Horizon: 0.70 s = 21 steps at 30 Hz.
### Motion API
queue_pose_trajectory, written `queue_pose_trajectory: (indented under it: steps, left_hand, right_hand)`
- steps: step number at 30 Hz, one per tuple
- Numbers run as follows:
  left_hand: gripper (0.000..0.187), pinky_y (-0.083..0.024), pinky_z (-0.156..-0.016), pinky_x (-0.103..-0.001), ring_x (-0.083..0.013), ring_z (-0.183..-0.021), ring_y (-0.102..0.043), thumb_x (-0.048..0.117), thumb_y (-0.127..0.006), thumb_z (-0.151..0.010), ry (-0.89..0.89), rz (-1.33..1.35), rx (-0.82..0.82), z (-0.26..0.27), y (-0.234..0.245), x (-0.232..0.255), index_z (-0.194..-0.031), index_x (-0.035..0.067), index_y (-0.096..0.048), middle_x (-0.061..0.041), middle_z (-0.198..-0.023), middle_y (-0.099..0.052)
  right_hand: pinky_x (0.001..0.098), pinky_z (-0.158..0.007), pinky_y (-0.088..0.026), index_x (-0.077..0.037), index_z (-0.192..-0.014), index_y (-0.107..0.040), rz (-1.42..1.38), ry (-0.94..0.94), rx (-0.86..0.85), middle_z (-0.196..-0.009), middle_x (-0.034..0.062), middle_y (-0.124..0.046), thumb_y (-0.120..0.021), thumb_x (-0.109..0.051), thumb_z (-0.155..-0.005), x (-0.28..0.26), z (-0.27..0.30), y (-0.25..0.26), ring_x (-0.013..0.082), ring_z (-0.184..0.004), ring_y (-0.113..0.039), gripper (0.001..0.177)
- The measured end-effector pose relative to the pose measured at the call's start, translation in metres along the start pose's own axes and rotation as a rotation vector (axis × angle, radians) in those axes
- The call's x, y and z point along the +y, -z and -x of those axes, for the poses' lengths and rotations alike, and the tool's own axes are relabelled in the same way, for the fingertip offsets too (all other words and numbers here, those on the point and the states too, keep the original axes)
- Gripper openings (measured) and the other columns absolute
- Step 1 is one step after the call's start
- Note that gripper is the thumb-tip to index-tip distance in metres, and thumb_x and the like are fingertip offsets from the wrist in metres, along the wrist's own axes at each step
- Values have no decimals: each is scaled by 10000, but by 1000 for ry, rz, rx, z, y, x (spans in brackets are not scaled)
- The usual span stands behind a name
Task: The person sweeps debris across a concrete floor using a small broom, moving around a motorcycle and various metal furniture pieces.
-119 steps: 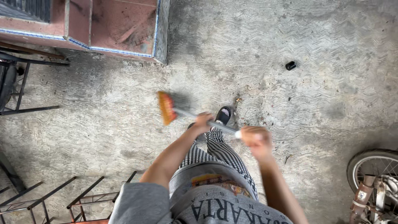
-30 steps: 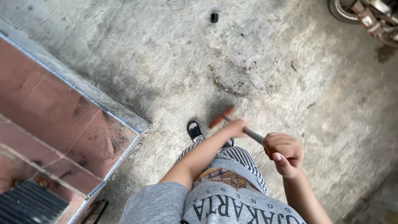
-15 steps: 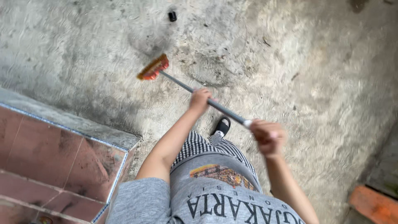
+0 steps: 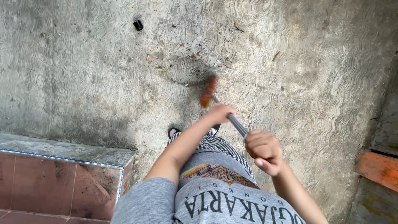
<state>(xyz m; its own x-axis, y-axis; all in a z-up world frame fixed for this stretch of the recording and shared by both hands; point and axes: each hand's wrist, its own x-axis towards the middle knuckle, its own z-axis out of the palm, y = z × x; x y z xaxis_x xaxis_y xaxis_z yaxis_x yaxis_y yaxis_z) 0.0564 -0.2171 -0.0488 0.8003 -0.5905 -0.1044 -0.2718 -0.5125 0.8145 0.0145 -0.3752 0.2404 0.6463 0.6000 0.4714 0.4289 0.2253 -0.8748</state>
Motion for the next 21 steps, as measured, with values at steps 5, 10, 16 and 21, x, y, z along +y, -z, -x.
queue_pose_trajectory:
  steps: [5,10,16,21]
  left_hand:
    - [136,-460,-810,-536,-300,-963,-684,217,-766,-736,214,-359,12,36,22,-125,-830,217,-668,-39,-883,-721]
    - [125,-476,-910,-518,-306,-969,-696,203,-768,-761,257,-495,278,41,36,-153,-801,157,-659,-65,-895,-727]
    - [154,-479,-770,-443,-352,-843,-615,91,-747,-754,-54,-29,407,-38,-10,-8,-778,155,-609,-102,-822,-636]
    - [347,-476,-655,-425,-274,-695,-645,373,-812,-830,-142,304,-230,-90,-32,113,-844,122,-572,-77,-720,-636]
  right_hand:
    - [434,-721,-465,-20,-609,-398,-35,-171,122,-590,109,-464,-594,-242,-993,75,42,-24,284,-624,-504,486]
    - [432,-740,-480,-75,-536,-464,-124,-290,357,-529,37,-477,-583,-278,-992,112,73,-18,215,-552,-486,514]
    - [310,-448,-237,-187,-557,-337,-89,69,444,-467,-55,-305,-445,-393,-1048,16,86,92,101,-433,-249,543]
    - [292,-383,-298,-186,-509,-405,114,132,355,-430,-92,-360,-509,-308,-984,-68,65,116,65,-371,-335,501]
